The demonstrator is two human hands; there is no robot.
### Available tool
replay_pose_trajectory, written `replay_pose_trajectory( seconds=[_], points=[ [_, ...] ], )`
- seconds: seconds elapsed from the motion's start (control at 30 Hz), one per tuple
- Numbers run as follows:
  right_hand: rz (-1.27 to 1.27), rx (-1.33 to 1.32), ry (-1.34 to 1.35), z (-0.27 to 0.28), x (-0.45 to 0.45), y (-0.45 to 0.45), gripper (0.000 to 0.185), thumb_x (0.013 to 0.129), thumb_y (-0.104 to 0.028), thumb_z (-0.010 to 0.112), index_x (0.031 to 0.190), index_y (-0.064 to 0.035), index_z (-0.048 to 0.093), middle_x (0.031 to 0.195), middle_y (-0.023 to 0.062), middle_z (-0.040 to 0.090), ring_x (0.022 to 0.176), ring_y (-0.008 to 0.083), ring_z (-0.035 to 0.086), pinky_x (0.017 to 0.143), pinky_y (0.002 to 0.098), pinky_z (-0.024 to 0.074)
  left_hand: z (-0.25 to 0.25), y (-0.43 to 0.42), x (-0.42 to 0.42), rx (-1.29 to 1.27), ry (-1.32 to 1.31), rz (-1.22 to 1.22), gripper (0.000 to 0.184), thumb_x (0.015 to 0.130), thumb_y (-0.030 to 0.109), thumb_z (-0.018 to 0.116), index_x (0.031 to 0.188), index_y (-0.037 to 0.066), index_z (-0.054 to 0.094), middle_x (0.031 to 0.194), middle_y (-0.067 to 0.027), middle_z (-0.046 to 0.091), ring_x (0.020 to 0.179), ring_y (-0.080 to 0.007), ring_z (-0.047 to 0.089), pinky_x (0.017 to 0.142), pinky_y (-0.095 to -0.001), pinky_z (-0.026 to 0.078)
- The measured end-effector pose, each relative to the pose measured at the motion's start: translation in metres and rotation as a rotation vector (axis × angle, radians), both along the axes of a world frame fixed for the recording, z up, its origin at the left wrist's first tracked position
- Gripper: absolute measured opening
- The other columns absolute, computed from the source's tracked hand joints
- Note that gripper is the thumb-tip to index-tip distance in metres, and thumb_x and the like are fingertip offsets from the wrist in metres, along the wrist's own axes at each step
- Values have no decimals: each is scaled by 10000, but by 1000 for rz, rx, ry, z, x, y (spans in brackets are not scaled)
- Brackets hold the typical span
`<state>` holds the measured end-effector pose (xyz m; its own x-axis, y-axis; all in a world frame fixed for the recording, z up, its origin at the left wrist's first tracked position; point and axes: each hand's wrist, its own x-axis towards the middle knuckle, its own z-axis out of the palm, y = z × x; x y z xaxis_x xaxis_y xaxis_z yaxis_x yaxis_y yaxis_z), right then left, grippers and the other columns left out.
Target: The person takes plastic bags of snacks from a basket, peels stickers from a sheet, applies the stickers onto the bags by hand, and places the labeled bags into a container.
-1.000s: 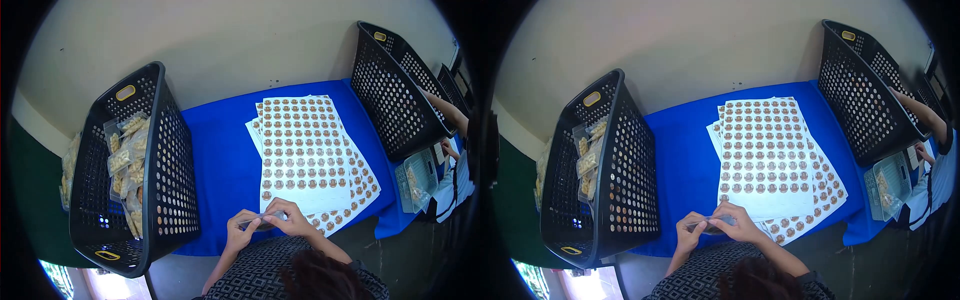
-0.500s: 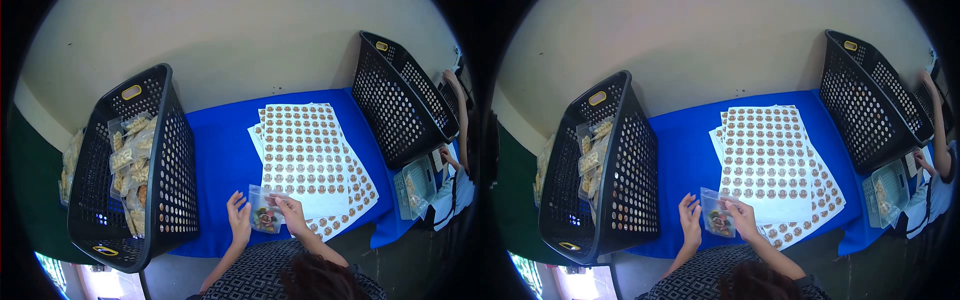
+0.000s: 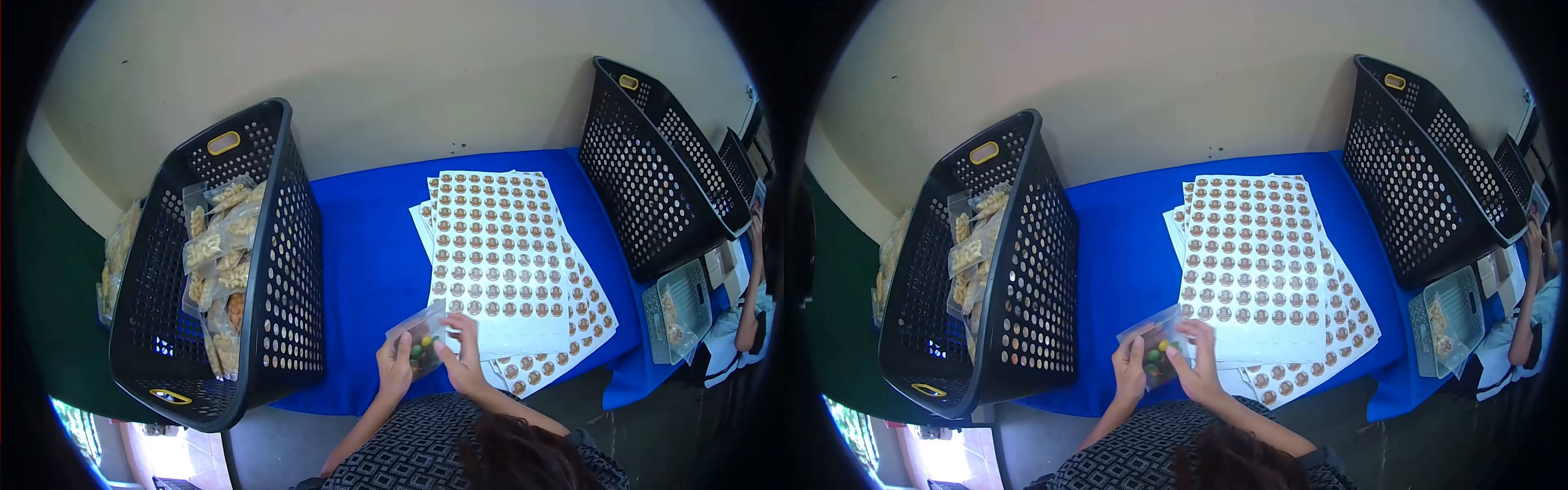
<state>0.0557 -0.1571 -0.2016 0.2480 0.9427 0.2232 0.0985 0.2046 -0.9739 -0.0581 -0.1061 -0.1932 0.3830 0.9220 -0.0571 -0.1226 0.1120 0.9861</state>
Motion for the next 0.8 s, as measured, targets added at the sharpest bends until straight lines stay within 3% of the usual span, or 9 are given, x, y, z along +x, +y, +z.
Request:
replay_pose_trajectory(
  seconds=[0.07,0.2,0.23,0.37,0.43,0.57,0.67,0.73,0.8],
  points=[
    [-310,-41,111,5,-2,2,314,758,-116,539,1033,15,464,1107,137,371,1085,212,328,916,349,278,4,-2,1,-17,-36,18,301,887,194,370,1055,-32,476,982,-150,555,871,-195,553,795,-287,415],
    [-13,-140,370,7,6,1,330,733,-125,602,1011,7,481,978,101,504,955,150,459,832,274,357,5,-5,3,-28,-49,8,243,871,172,419,957,-28,524,917,-126,575,829,-175,562,767,-273,432],
    [-59,-115,350,1,5,2,277,732,-117,613,966,-1,522,891,73,557,869,130,506,790,251,383,5,-5,5,-5,-36,16,219,863,157,442,908,-32,544,882,-113,583,798,-167,571,750,-266,446],
    [-65,-116,360,-4,10,0,174,741,-91,600,890,-7,569,876,79,563,855,139,514,782,257,389,1,-7,5,-46,-87,-24,144,829,107,494,843,-19,561,821,-88,588,750,-129,553,694,-246,440],
    [-95,-30,134,-1,11,-1,109,745,-82,595,826,-9,590,851,84,567,830,145,525,771,260,395,-4,-9,4,-15,-72,-32,134,806,78,535,866,-39,559,834,-96,588,769,-127,564,667,-245,458],
    [-112,-30,119,-2,10,-3,105,739,-81,600,810,-5,587,836,87,566,818,149,528,764,263,398,-4,-10,3,55,37,-7,125,793,66,551,850,-44,566,826,-96,591,768,-120,562,653,-233,452],
    [-111,-50,176,-4,7,-2,96,763,-83,572,815,-4,582,822,75,563,806,128,520,746,251,400,1,-6,1,43,93,-11,134,803,75,536,846,-48,571,832,-97,593,774,-115,558,675,-232,447],
    [-60,-143,464,-6,8,-1,91,792,-74,530,822,-2,578,825,60,554,799,102,505,732,234,396,-3,-3,-2,-33,-92,-39,155,817,83,514,881,-45,572,844,-91,593,788,-112,554,703,-232,436],
    [-42,-164,500,-2,12,-1,104,803,-75,512,838,1,575,830,55,549,800,91,498,729,227,393,0,-4,0,-74,-125,22,165,822,88,505,899,-42,573,846,-85,593,789,-110,551,710,-232,432]
  ],
)
